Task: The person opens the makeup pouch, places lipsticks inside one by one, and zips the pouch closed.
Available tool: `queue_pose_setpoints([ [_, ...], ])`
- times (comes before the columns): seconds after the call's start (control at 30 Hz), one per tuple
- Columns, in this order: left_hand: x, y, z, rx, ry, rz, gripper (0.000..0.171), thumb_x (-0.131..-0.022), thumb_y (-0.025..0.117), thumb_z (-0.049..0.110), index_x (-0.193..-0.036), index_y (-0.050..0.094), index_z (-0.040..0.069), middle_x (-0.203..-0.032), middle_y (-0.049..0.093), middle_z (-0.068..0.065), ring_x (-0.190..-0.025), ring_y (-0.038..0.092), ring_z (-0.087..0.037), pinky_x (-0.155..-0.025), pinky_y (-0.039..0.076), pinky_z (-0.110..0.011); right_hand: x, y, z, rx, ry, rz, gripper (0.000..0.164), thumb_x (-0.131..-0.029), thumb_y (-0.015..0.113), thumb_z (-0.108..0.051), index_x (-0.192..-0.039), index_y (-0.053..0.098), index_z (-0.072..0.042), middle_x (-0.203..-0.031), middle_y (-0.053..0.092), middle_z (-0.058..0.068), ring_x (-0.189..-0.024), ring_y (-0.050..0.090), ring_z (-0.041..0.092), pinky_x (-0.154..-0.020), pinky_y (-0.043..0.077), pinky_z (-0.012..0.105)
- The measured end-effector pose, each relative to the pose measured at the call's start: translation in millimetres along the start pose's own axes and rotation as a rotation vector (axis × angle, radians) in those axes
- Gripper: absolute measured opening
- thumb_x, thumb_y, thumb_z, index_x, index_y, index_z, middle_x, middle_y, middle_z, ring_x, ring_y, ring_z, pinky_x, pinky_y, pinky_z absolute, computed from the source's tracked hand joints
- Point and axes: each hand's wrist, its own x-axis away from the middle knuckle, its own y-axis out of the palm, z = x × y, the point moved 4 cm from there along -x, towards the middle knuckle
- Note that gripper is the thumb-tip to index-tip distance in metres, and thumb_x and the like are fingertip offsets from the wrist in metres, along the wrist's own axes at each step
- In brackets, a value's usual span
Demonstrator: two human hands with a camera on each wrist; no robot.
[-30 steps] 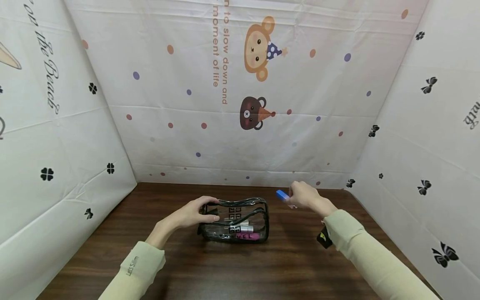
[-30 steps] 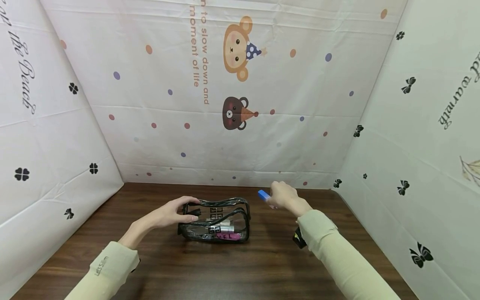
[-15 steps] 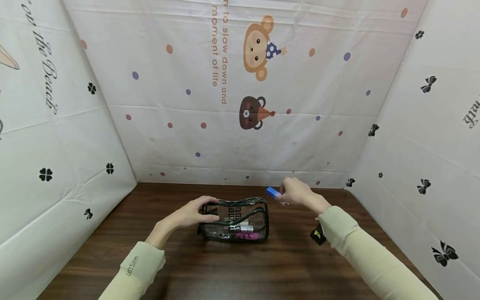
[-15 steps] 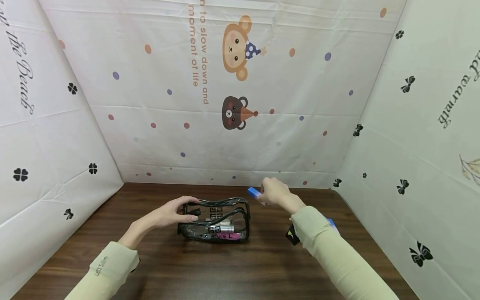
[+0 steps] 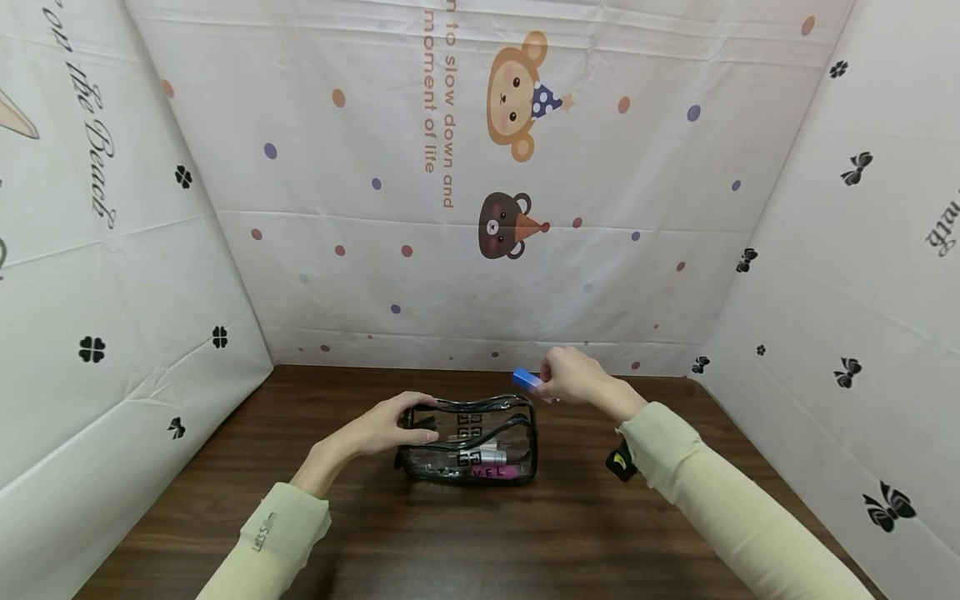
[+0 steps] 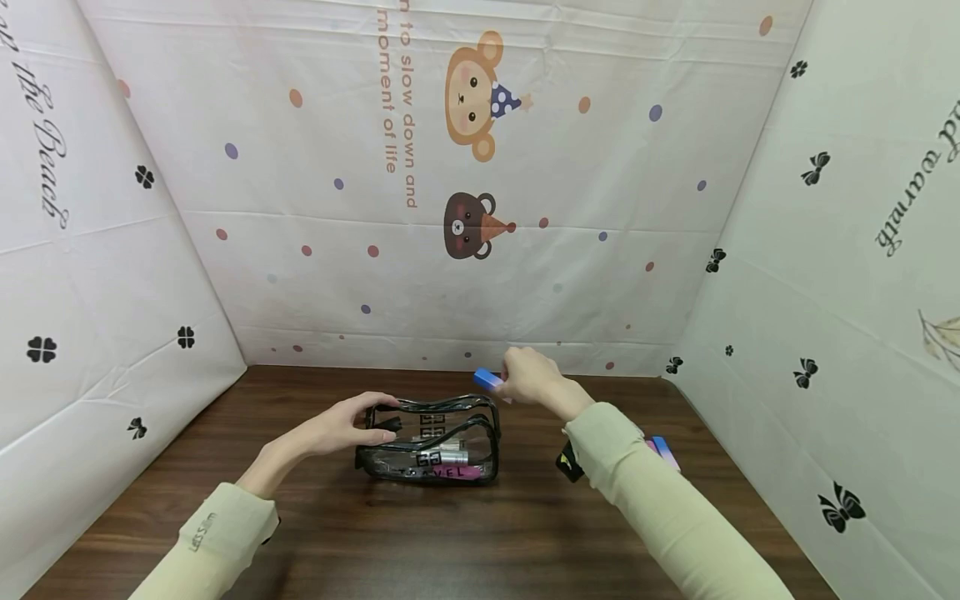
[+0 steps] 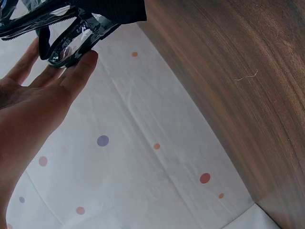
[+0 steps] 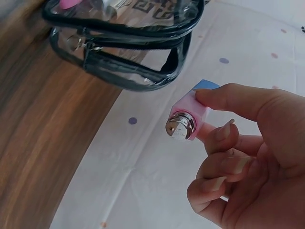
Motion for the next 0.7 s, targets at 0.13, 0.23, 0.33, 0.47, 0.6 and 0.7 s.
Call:
queue_pose_setpoints([
  [0.13,-0.3,-0.4,0.4,0.005,0.003,0.0,0.062,-0.089,0.065,0.049,-0.142,0.047,0.022,-0.151,0.04,-0.008,-0.139,0.037,-0.034,-0.107,0.037,-0.057,-3.3,-1.1,-8.5,0.0,-0.026,0.004,0.025,-0.086,0.071,-0.024,-0.065,0.063,-0.013,-0.062,0.06,-0.001,-0.052,0.047,0.01,-0.046,0.034,0.023],
  [0.23,-0.4,-1.0,0.5,0.008,0.0,-0.004,0.062,-0.089,0.065,0.049,-0.142,0.047,0.022,-0.151,0.039,-0.009,-0.14,0.037,-0.034,-0.107,0.037,-0.057,-5.7,-1.1,-16.2,0.001,-0.048,0.0,0.025,-0.085,0.072,-0.025,-0.065,0.062,-0.012,-0.063,0.06,-0.001,-0.052,0.047,0.01,-0.046,0.033,0.022],
  [0.33,-0.2,-1.2,0.5,0.004,0.0,-0.005,0.062,-0.089,0.065,0.049,-0.142,0.047,0.022,-0.151,0.039,-0.009,-0.139,0.037,-0.035,-0.106,0.037,-0.058,-8.4,-0.1,-23.9,0.002,-0.062,-0.007,0.024,-0.086,0.072,-0.025,-0.068,0.063,-0.012,-0.066,0.06,0.0,-0.053,0.046,0.01,-0.046,0.033,0.022],
  [0.47,0.3,-0.8,0.4,-0.001,-0.001,-0.002,0.062,-0.089,0.065,0.049,-0.142,0.046,0.022,-0.151,0.039,-0.009,-0.139,0.038,-0.035,-0.106,0.038,-0.058,-11.3,2.2,-34.5,0.008,-0.094,-0.008,0.02,-0.086,0.072,-0.024,-0.072,0.064,-0.011,-0.071,0.06,0.001,-0.056,0.047,0.011,-0.048,0.035,0.023],
  [0.6,0.3,-0.4,0.0,-0.004,0.003,0.0,0.062,-0.089,0.065,0.048,-0.142,0.046,0.021,-0.151,0.039,-0.009,-0.139,0.038,-0.035,-0.106,0.037,-0.058,-13.9,5.1,-44.3,0.01,-0.112,-0.016,0.018,-0.085,0.072,-0.024,-0.073,0.065,-0.013,-0.071,0.061,-0.001,-0.057,0.047,0.011,-0.048,0.036,0.023],
  [0.7,0.1,-0.2,0.1,-0.003,0.005,0.001,0.062,-0.089,0.065,0.048,-0.142,0.047,0.021,-0.151,0.04,-0.009,-0.139,0.037,-0.035,-0.106,0.037,-0.058,-15.5,7.2,-50.2,0.007,-0.119,-0.025,0.018,-0.085,0.072,-0.024,-0.072,0.065,-0.014,-0.069,0.06,-0.002,-0.057,0.046,0.01,-0.048,0.035,0.023],
])
